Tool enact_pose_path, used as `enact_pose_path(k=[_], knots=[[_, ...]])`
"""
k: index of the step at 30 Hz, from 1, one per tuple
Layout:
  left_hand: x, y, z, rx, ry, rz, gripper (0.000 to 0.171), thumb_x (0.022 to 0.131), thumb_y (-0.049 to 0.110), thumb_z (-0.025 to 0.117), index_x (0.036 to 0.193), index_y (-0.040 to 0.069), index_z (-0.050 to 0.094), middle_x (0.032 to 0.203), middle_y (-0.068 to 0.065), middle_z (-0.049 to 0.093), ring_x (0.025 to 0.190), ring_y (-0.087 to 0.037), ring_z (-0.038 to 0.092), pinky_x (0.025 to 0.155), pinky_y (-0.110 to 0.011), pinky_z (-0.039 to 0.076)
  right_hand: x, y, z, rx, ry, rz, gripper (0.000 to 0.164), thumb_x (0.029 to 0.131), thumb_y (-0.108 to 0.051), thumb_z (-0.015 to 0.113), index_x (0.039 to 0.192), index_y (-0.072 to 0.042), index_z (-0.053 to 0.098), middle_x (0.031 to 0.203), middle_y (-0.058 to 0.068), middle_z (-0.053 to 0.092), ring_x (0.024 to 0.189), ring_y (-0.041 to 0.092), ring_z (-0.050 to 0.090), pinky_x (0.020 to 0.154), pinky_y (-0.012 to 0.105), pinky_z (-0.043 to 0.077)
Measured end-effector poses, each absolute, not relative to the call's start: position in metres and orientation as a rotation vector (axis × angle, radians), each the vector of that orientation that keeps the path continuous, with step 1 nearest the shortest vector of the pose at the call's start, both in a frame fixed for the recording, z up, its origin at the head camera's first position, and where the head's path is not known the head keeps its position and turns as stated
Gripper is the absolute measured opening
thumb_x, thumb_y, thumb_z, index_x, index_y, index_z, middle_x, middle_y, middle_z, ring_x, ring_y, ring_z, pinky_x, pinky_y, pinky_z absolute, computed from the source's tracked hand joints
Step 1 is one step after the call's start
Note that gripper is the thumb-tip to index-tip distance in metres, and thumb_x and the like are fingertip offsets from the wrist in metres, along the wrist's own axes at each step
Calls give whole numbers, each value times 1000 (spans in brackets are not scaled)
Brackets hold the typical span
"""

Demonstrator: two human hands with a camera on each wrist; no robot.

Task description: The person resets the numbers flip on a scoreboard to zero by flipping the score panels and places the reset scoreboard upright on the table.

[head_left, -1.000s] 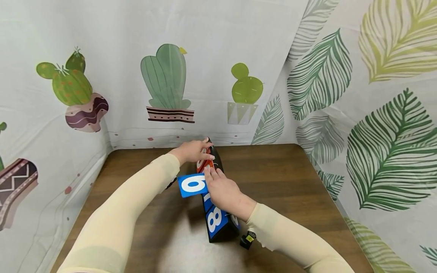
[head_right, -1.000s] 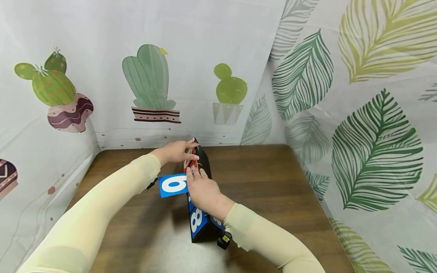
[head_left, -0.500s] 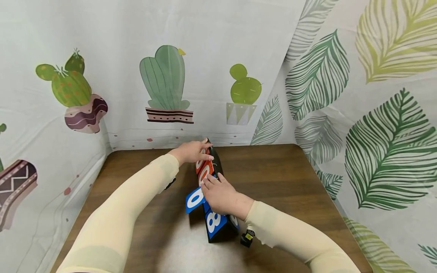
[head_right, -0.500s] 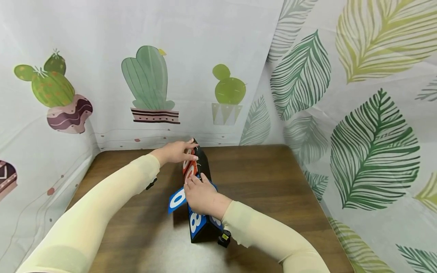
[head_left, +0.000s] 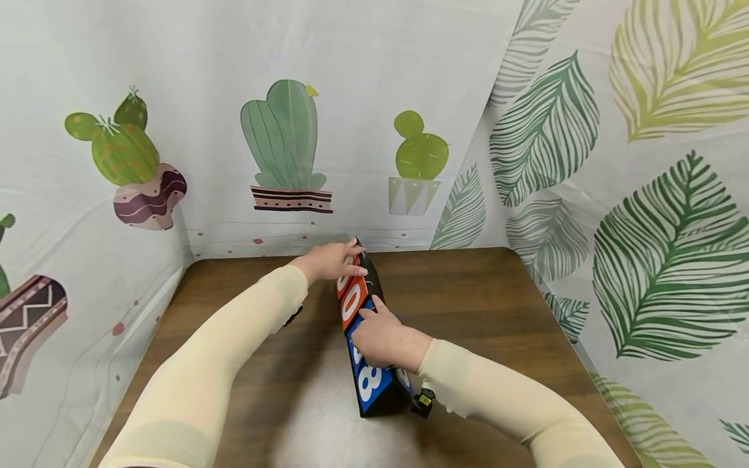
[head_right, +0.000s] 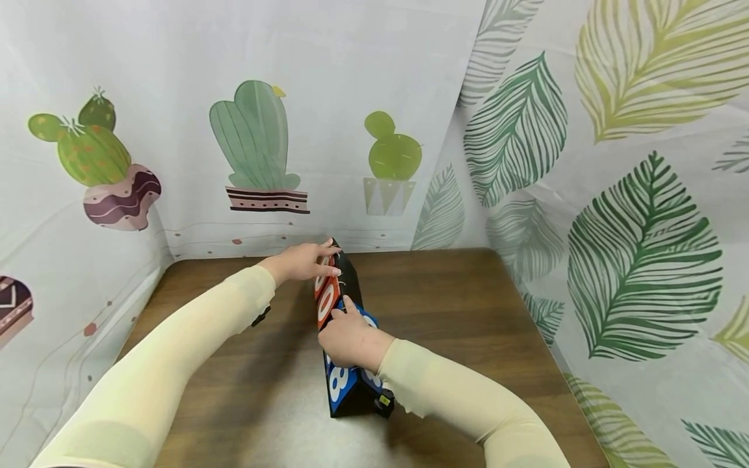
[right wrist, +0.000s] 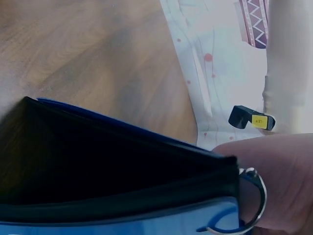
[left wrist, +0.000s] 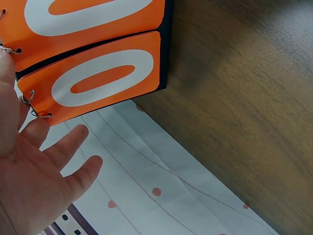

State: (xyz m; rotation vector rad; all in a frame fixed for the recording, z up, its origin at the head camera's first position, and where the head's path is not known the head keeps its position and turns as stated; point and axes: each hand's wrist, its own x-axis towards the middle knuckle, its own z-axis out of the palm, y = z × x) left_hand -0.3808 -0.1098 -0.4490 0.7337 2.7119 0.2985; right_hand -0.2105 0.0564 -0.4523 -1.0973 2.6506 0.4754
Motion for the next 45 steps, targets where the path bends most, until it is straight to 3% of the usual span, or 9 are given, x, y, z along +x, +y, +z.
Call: enact_pose_path(k=[4, 9, 12, 15, 16, 21, 31, 36, 45], knots=[[-381, -110, -450, 717, 2723, 300, 78, 96, 70, 54, 162, 36, 32, 175, -4, 14, 147, -34, 46, 113, -58, 44, -217, 61, -452, -1126, 2622, 354, 16, 92, -36, 73, 106, -30, 78, 110, -10, 78, 146, 22, 49, 128, 64, 14], [-381, -109, -450, 729, 2720, 302, 78, 95, 71, 54, 162, 35, 33, 175, -5, 15, 147, -34, 46, 110, -57, 47, -225, 80, -448, -1258, 2539, -141, 19, 96, -34, 68, 107, -26, 80, 98, -13, 78, 114, 11, 69, 126, 69, 12], [-381, -109, -449, 735, 2723, 285, 79, 95, 72, 53, 162, 35, 33, 175, -4, 15, 149, -33, 44, 111, -56, 47, -231, 99, -446, -1322, 2495, -573, 26, 98, -29, 66, 120, -21, 78, 112, -8, 78, 104, 12, 72, 122, 58, 35], [-381, -108, -447, 721, 2728, 291, 78, 94, 72, 54, 161, 35, 35, 174, -3, 17, 149, -32, 44, 111, -57, 47, -241, 118, -451, -1286, 2502, -956, 28, 97, -25, 70, 123, -16, 76, 120, -1, 77, 110, 18, 71, 105, 45, 54], [-380, -108, -445, 715, 2729, 293, 78, 94, 71, 55, 161, 35, 35, 174, -3, 17, 150, -32, 44, 111, -57, 47, -244, 125, -454, -1239, 2500, -1077, 28, 96, -23, 71, 122, -14, 76, 120, 1, 77, 111, 22, 71, 99, 43, 57], [-379, -106, -442, 684, 2725, 299, 79, 93, 72, 56, 161, 36, 36, 174, -2, 18, 152, -32, 40, 115, -62, 42, -259, 148, -480, -911, 2434, -1471, 28, 95, -21, 75, 119, -8, 74, 118, 11, 75, 111, 31, 69, 100, 46, 57], [-380, -105, -447, 669, 2755, 246, 81, 91, 75, 56, 160, 39, 35, 174, 0, 19, 153, -31, 40, 112, -61, 44, -271, 165, -555, -716, 2250, -1549, 33, 98, -23, 69, 125, -5, 63, 123, 18, 66, 110, 27, 61, 96, 38, 52], [-379, -104, -445, 651, 2748, 259, 81, 91, 74, 57, 160, 39, 35, 174, -1, 19, 154, -32, 37, 115, -66, 39, -272, 165, -565, -656, 2221, -1534, 34, 99, -21, 68, 125, -1, 59, 117, 21, 62, 104, 24, 58, 87, 32, 51], [-378, -104, -442, 617, 2745, 301, 79, 92, 70, 59, 160, 38, 36, 174, -2, 19, 156, -35, 33, 118, -70, 32, -274, 163, -571, -486, 2237, -1483, 43, 99, -31, 67, 133, -8, 54, 131, 19, 60, 115, 26, 58, 88, 39, 56]])
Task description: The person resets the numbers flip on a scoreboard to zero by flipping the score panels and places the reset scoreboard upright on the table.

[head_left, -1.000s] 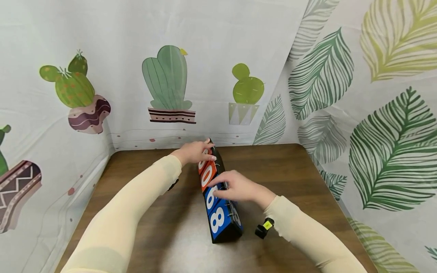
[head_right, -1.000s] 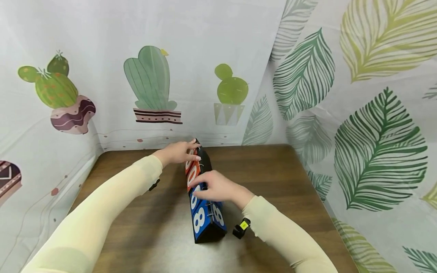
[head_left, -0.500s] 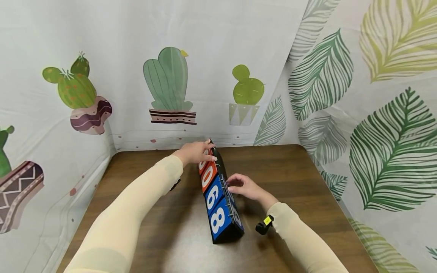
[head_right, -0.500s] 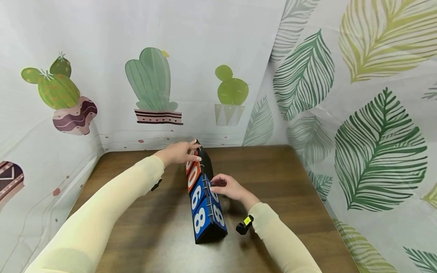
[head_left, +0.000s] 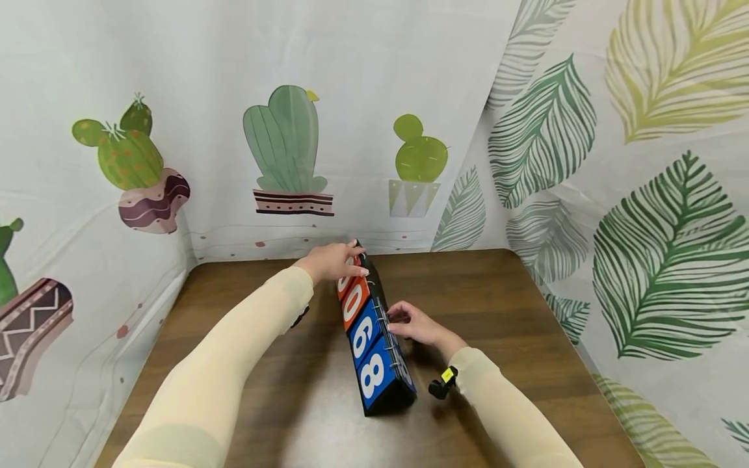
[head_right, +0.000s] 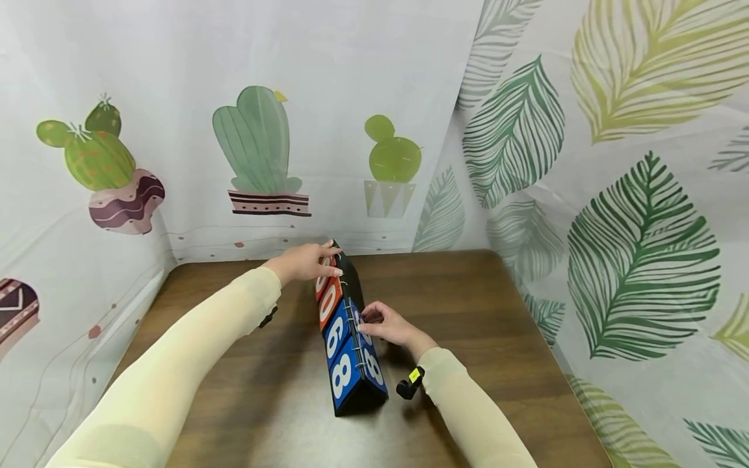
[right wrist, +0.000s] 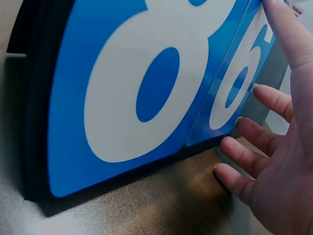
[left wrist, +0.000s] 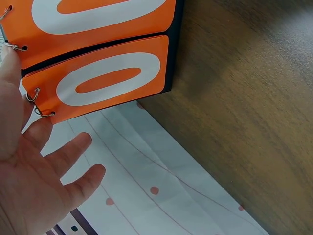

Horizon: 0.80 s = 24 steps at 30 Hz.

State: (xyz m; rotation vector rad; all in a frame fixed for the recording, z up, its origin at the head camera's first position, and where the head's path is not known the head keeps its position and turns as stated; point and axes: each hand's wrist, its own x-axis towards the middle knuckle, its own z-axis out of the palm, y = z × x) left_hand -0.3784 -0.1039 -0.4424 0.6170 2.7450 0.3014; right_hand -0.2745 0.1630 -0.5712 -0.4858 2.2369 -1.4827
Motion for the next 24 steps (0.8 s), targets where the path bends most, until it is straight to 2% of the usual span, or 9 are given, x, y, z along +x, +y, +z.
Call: enact_pose_path(k=[5, 9, 17, 24], knots=[[-379, -105, -443, 624, 2751, 278, 81, 90, 75, 57, 160, 39, 36, 174, -1, 20, 155, -35, 34, 115, -69, 35, -277, 161, -576, -505, 2250, -1469, 40, 100, -23, 65, 131, 0, 52, 113, 19, 61, 95, 20, 57, 76, 31, 52], [-380, -105, -443, 615, 2758, 273, 81, 90, 75, 58, 160, 39, 37, 174, 0, 20, 155, -34, 34, 115, -68, 37, -279, 161, -576, -538, 2269, -1469, 34, 101, -20, 64, 123, 3, 52, 105, 16, 60, 87, 18, 55, 72, 30, 50], [-381, -104, -444, 590, 2762, 265, 81, 90, 75, 58, 160, 40, 36, 174, 0, 20, 156, -34, 33, 116, -68, 35, -280, 164, -577, -387, 2317, -1494, 33, 97, -30, 72, 103, -7, 50, 87, 4, 51, 76, 19, 55, 67, 29, 49], [-381, -103, -442, 588, 2759, 301, 80, 90, 72, 60, 159, 39, 37, 174, -1, 20, 156, -35, 33, 117, -69, 33, -282, 180, -583, -152, 2249, -1626, 29, 92, -36, 78, 90, -10, 65, 83, 1, 71, 74, 17, 66, 71, 29, 56]])
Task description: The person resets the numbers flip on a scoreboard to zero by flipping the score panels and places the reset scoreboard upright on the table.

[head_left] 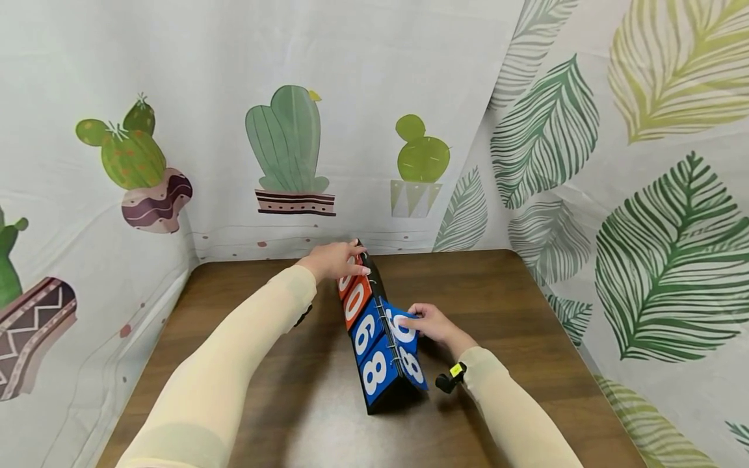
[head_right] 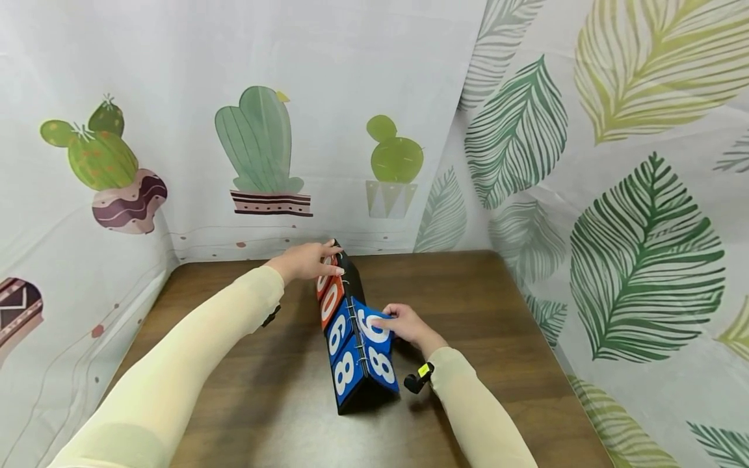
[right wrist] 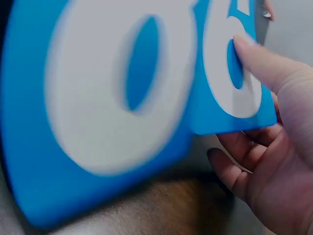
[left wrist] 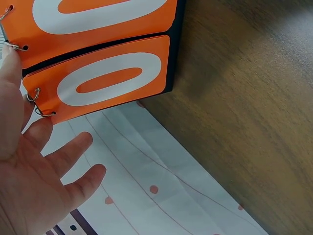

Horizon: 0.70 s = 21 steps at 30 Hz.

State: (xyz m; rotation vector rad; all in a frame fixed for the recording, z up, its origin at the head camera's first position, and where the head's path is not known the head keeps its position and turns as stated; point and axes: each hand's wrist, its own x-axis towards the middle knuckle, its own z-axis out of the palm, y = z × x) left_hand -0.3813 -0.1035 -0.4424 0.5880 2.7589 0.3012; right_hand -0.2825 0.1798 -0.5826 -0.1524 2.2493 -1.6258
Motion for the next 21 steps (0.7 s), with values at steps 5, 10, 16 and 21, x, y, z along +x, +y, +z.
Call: enact_pose_path(k=[5, 10, 16, 21], knots=[[-383, -104, -444, 597, 2763, 292, 79, 91, 72, 58, 160, 39, 35, 174, 0, 19, 156, -35, 33, 118, -70, 32, -284, 188, -577, -227, 2346, -1614, 33, 95, -34, 75, 79, -6, 68, 73, 0, 68, 71, 19, 62, 67, 29, 52], [-382, -103, -444, 601, 2759, 297, 80, 91, 72, 59, 160, 39, 35, 174, -1, 19, 156, -35, 32, 118, -70, 31, -283, 192, -571, -361, 2464, -1538, 31, 98, -29, 71, 84, -2, 76, 67, 1, 63, 69, 28, 59, 61, 26, 46], [-381, -103, -445, 612, 2757, 306, 80, 92, 71, 59, 161, 39, 35, 174, -2, 19, 156, -35, 32, 117, -70, 33, -279, 198, -570, -462, 2569, -1441, 27, 103, -26, 63, 109, -6, 81, 94, 9, 78, 84, 22, 67, 73, 28, 56], [-383, -104, -447, 611, 2766, 298, 80, 92, 72, 58, 160, 38, 35, 174, -2, 19, 156, -35, 33, 118, -68, 33, -273, 199, -565, -483, 2642, -1306, 33, 106, -32, 58, 124, -11, 77, 122, 8, 77, 110, 22, 71, 100, 44, 57]])
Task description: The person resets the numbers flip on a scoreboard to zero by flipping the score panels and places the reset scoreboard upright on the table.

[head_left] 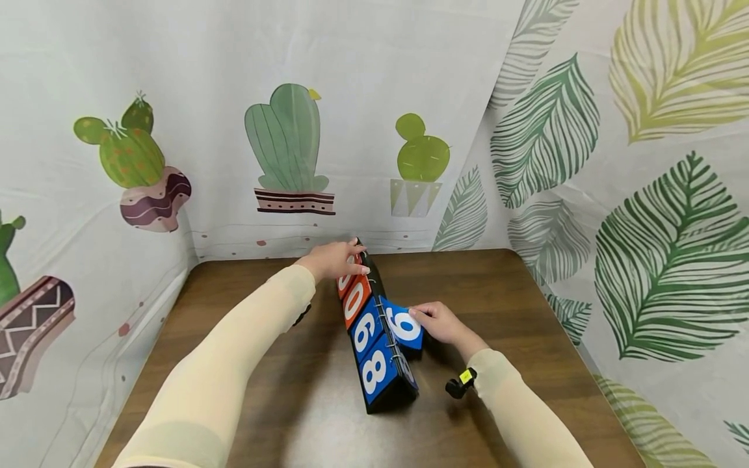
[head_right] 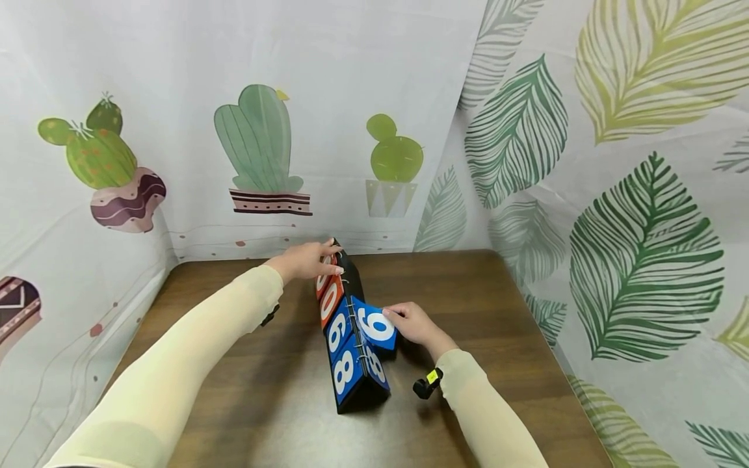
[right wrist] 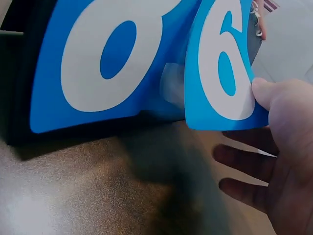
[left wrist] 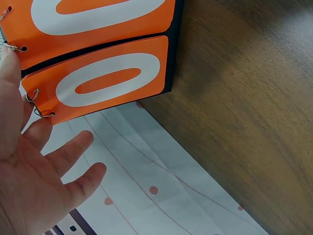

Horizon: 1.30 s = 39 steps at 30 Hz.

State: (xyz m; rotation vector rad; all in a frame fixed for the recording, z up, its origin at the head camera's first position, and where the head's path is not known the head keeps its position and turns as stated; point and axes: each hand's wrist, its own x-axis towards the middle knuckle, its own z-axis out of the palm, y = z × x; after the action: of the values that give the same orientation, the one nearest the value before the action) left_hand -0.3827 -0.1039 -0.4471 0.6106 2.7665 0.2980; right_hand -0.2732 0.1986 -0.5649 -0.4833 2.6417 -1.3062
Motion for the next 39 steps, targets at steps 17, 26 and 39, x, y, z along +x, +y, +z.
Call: enact_pose_path(k=[17, 26, 39], knots=[[-383, -104, -452, 616, 2762, 321, 77, 94, 69, 59, 160, 37, 36, 174, -2, 19, 155, -37, 34, 115, -72, 33, -273, 222, -535, -89, 2002, -1825, 26, 102, -18, 63, 123, -3, 64, 87, 1, 70, 65, 13, 67, 61, 26, 59], [-383, -105, -447, 612, 2755, 321, 79, 93, 71, 57, 161, 37, 35, 174, -1, 17, 155, -35, 34, 115, -69, 36, -258, 211, -495, 136, 1556, -2263, 50, 106, -15, 52, 152, -1, 37, 98, 3, 74, 76, 15, 77, 66, 33, 65], [-379, -105, -445, 590, 2753, 347, 79, 92, 70, 60, 160, 36, 36, 174, -2, 19, 156, -35, 32, 118, -68, 34, -221, 152, -455, -71, 1555, -2439, 49, 103, -4, 44, 151, 4, 39, 118, 6, 71, 105, 19, 71, 91, 39, 59]])
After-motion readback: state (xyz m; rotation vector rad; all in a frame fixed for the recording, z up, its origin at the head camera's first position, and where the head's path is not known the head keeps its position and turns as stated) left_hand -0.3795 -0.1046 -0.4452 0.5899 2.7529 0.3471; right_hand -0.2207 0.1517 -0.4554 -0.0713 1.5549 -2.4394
